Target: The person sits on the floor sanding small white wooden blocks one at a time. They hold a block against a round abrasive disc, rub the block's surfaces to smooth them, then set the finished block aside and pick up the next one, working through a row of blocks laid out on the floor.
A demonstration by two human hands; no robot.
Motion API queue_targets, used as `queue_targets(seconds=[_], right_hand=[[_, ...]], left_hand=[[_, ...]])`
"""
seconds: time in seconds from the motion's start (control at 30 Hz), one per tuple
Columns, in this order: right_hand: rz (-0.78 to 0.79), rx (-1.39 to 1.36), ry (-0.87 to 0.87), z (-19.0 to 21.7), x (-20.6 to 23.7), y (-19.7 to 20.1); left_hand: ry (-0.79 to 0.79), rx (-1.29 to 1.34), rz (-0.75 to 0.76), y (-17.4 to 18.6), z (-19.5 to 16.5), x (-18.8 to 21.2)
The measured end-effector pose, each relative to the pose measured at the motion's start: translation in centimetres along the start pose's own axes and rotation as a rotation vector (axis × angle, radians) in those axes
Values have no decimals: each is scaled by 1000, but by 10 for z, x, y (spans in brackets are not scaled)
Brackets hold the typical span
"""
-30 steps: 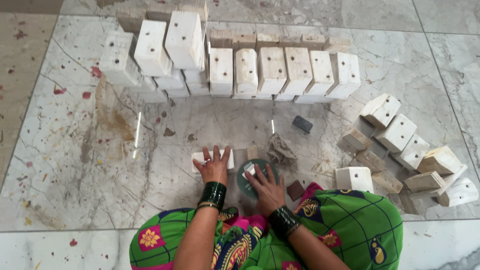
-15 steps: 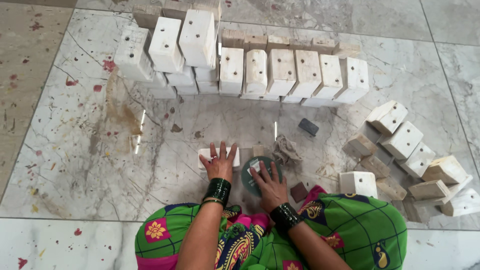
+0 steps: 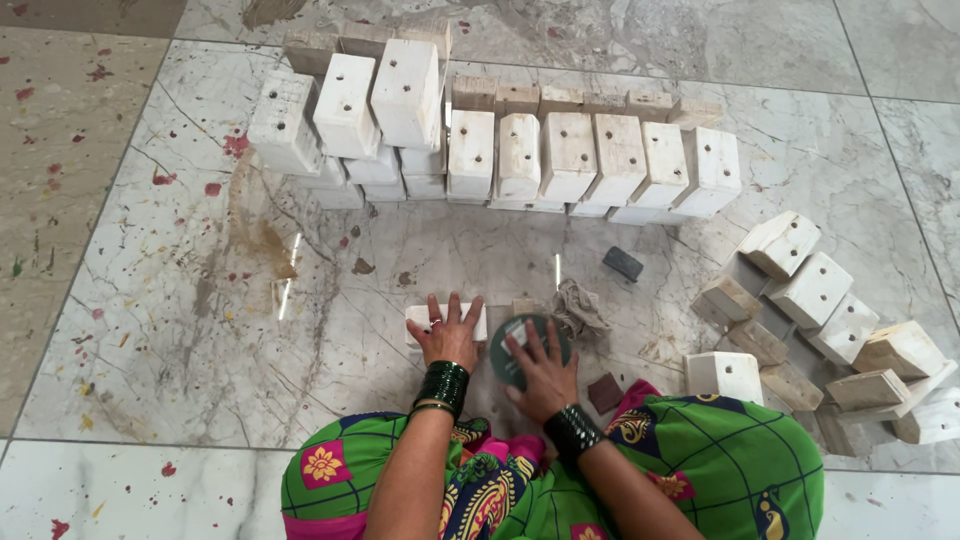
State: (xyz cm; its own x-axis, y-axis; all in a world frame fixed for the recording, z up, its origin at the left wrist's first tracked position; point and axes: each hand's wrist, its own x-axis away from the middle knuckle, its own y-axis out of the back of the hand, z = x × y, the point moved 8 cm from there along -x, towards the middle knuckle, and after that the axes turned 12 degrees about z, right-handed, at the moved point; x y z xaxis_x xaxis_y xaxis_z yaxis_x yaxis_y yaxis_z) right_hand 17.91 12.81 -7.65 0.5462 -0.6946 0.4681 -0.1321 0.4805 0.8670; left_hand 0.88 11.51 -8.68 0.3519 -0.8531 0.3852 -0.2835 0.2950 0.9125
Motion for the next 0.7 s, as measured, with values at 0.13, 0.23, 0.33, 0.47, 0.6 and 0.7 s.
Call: queue_targets(seconds=[0.13,0.23,0.33,0.47,0.6,0.7], right_hand=[[-76,-48,35,-7,-29,27],[-30,-11,16,-8,-26,25],[12,-17,34,-8,-7,11],[-56,-76,93,-16,-12,19],[-78,-84,45,-26,-37,34],[-7,-30,41,-24,-28,25]], left_hand=[[-1,59,11,-5,1,-4],[0,81,36,-7,-1,-4],[5,82,9,-5,-2,-5],[4,52,-45,-5,-2,-5],[-4,112,-29,-7,0,-4],[-2,102,-67,-3,-1,-5]])
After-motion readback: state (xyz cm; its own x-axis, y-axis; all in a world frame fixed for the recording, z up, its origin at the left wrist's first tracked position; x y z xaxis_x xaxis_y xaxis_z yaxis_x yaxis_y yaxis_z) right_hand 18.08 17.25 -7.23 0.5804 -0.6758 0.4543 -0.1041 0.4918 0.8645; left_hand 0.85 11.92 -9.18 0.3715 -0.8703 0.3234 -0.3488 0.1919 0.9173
